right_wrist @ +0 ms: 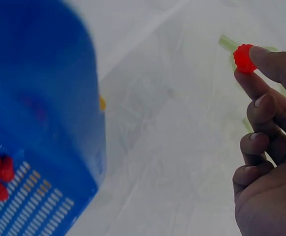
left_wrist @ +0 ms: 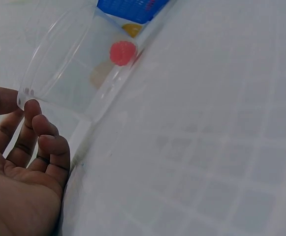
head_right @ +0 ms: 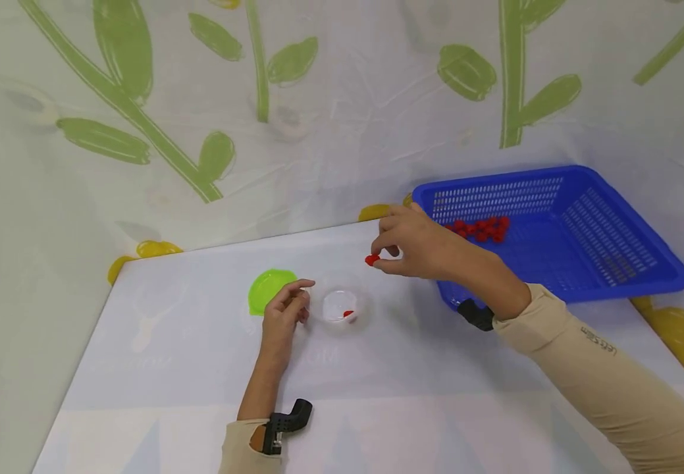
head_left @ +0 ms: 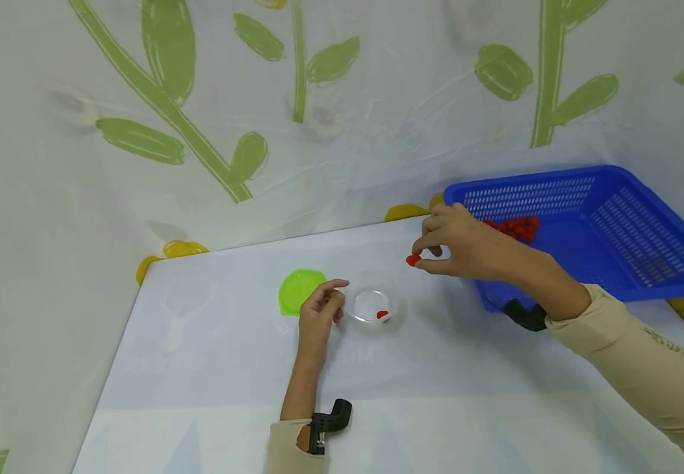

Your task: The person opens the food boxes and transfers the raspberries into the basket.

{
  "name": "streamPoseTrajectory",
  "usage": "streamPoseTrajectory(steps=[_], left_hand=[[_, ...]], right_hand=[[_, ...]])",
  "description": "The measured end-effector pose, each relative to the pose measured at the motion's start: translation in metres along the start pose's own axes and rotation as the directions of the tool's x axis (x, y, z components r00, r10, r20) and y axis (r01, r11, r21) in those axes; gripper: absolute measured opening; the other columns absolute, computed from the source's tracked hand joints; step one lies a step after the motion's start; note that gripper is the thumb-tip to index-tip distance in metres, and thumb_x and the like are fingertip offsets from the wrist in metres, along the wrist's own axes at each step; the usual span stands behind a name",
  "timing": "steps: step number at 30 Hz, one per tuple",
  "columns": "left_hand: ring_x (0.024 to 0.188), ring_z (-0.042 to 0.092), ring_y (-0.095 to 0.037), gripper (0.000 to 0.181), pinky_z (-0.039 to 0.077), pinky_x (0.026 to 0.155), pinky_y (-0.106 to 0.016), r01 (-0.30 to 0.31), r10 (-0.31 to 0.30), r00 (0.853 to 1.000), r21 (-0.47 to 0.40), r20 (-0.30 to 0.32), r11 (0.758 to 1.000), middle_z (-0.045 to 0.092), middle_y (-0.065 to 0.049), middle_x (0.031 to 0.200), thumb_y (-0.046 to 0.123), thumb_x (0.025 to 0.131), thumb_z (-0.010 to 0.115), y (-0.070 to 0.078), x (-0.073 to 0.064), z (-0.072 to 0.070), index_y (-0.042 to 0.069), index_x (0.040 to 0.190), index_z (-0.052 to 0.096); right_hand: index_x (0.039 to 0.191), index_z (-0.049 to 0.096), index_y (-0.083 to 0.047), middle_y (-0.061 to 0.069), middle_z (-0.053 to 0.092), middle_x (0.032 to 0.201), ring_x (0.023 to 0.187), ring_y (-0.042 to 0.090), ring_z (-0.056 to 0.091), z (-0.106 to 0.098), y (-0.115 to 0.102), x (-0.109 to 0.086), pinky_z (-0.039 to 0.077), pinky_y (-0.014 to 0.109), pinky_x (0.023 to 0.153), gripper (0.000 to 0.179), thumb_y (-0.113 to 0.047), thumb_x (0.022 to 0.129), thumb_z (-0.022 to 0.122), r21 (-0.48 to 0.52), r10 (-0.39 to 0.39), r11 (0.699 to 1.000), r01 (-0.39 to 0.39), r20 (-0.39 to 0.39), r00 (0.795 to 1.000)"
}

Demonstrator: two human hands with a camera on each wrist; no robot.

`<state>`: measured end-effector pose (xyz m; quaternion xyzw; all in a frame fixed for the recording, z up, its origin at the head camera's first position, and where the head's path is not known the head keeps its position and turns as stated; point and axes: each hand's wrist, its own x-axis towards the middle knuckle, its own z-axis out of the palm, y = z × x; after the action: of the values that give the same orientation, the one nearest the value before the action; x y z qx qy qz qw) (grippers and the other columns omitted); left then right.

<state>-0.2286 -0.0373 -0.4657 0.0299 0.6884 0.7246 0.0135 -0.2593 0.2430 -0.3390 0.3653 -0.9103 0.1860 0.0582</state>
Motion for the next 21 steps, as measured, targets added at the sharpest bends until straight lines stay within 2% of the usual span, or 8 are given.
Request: streamPoseTrajectory(steps=[5, 13, 21], left_hand=[[0.070, 0.049, -0.025, 0.024, 0.044, 0.063, -0.027, 0.023, -0.023, 1.000, 0.009, -0.006, 1.000, 0.054, -0.004, 0.085, 0.002, 0.096, 0.057, -0.002, -0.003, 0.001, 0.001, 0.116, 0.070], [0.070, 0.050, -0.025, 0.023, 0.045, 0.064, -0.027, 0.007, -0.007, 1.000, 0.027, -0.003, 1.000, 0.054, -0.004, 0.085, 0.002, 0.096, 0.057, 0.002, 0.001, 0.000, 0.000, 0.116, 0.069], [0.071, 0.050, -0.027, 0.023, 0.046, 0.064, -0.027, 0.010, -0.010, 1.000, 0.032, 0.001, 0.999, 0.054, -0.004, 0.084, 0.001, 0.096, 0.058, 0.003, 0.001, 0.001, -0.001, 0.116, 0.069]], right_hand=[[0.091, 0.078, -0.022, -0.012, 0.048, 0.074, 0.082, 0.014, 0.039, -0.015, 0.009, -0.015, 0.027, 0.039, 0.074, 0.012, -0.015, 0.082, 0.083, 0.003, 0.069, 0.998, -0.069, -0.011, 0.998], [0.090, 0.080, -0.019, -0.013, 0.048, 0.073, 0.078, 0.013, 0.038, -0.036, 0.026, -0.029, 0.026, 0.035, 0.071, 0.017, -0.009, 0.078, 0.085, -0.024, 0.076, 0.997, -0.079, -0.113, 0.991], [0.091, 0.080, -0.015, -0.010, 0.052, 0.075, 0.082, 0.015, 0.043, -0.048, 0.042, -0.042, 0.032, 0.039, 0.077, 0.018, -0.009, 0.076, 0.087, -0.086, 0.129, 0.987, -0.137, -0.093, 0.987]])
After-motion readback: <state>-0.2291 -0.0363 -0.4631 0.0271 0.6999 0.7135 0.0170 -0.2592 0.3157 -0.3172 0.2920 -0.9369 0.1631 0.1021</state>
